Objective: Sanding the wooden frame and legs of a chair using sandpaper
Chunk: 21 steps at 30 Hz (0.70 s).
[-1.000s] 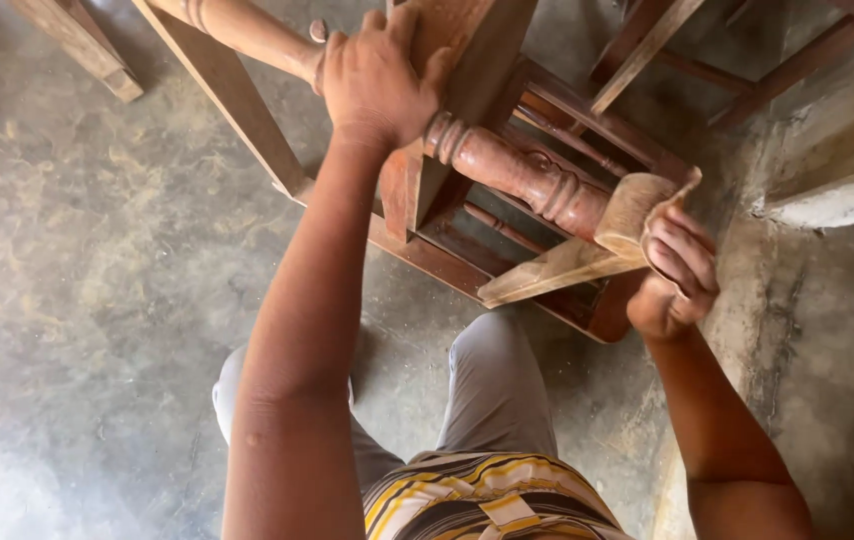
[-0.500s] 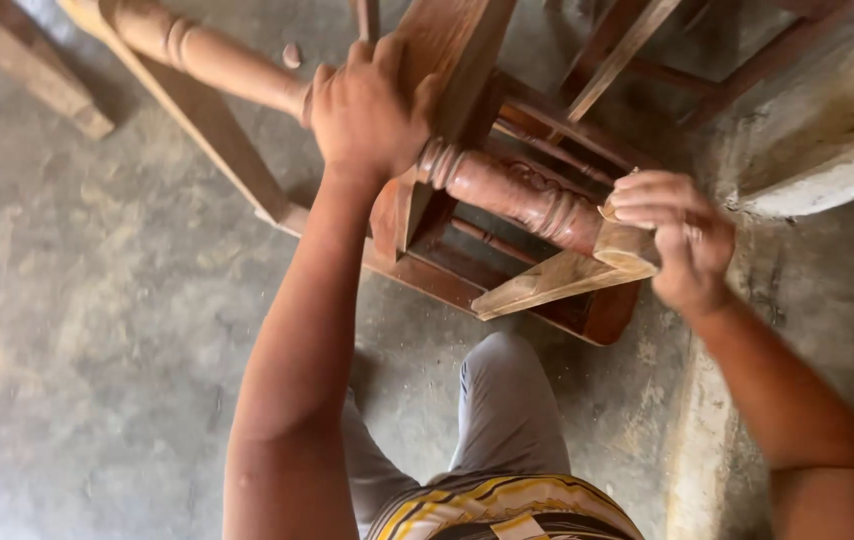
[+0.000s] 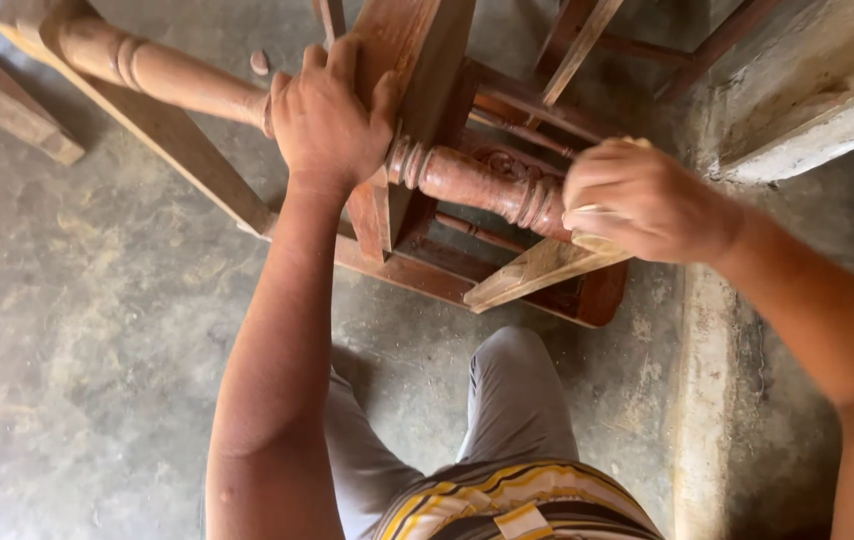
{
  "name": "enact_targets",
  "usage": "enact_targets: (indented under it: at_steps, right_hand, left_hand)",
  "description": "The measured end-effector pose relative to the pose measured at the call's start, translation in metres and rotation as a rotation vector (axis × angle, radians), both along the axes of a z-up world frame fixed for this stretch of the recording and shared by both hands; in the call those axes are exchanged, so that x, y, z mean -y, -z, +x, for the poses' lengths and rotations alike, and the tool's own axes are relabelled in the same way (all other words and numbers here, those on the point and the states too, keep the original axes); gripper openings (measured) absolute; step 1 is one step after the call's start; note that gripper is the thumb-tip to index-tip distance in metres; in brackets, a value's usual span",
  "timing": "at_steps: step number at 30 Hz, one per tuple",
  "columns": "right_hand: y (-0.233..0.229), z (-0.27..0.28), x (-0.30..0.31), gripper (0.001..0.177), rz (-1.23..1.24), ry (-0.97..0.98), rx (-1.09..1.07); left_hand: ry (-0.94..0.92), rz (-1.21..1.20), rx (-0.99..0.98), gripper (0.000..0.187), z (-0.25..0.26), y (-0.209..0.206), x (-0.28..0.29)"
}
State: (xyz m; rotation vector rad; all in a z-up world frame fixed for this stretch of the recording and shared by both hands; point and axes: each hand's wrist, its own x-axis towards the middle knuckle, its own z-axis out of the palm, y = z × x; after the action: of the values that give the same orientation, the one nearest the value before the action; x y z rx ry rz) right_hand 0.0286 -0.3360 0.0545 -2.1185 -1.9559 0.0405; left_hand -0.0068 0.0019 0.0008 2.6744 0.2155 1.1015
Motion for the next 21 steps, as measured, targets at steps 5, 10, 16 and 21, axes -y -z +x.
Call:
enact_targets:
  at_steps: [5, 10, 16, 21]
  right_hand:
    - [0.045, -0.040, 0.022, 0.028, 0.782, 0.263, -0.310]
    - [0.037, -0.051, 0.003, 0.028, 0.842, 0.379, -0.421]
    - [0.102, -0.059, 0.059, 0.034, 0.897, 0.388, -0.108]
    - [0.080, -0.033, 0.040, 0.047, 1.223, 0.526, 0.125]
  left_hand:
    - [-0.021, -0.002, -0.029, 0.039, 0.002, 0.000, 0.002]
    - [-0.011, -0.043, -0.043, 0.039, 0.003, 0.000, 0.001]
    - [-0.024, -0.019, -0.086, 0.043, 0.002, 0.005, 0.001]
    - [-0.052, -0.025, -0.113, 0.052, 0.013, 0.015, -0.004]
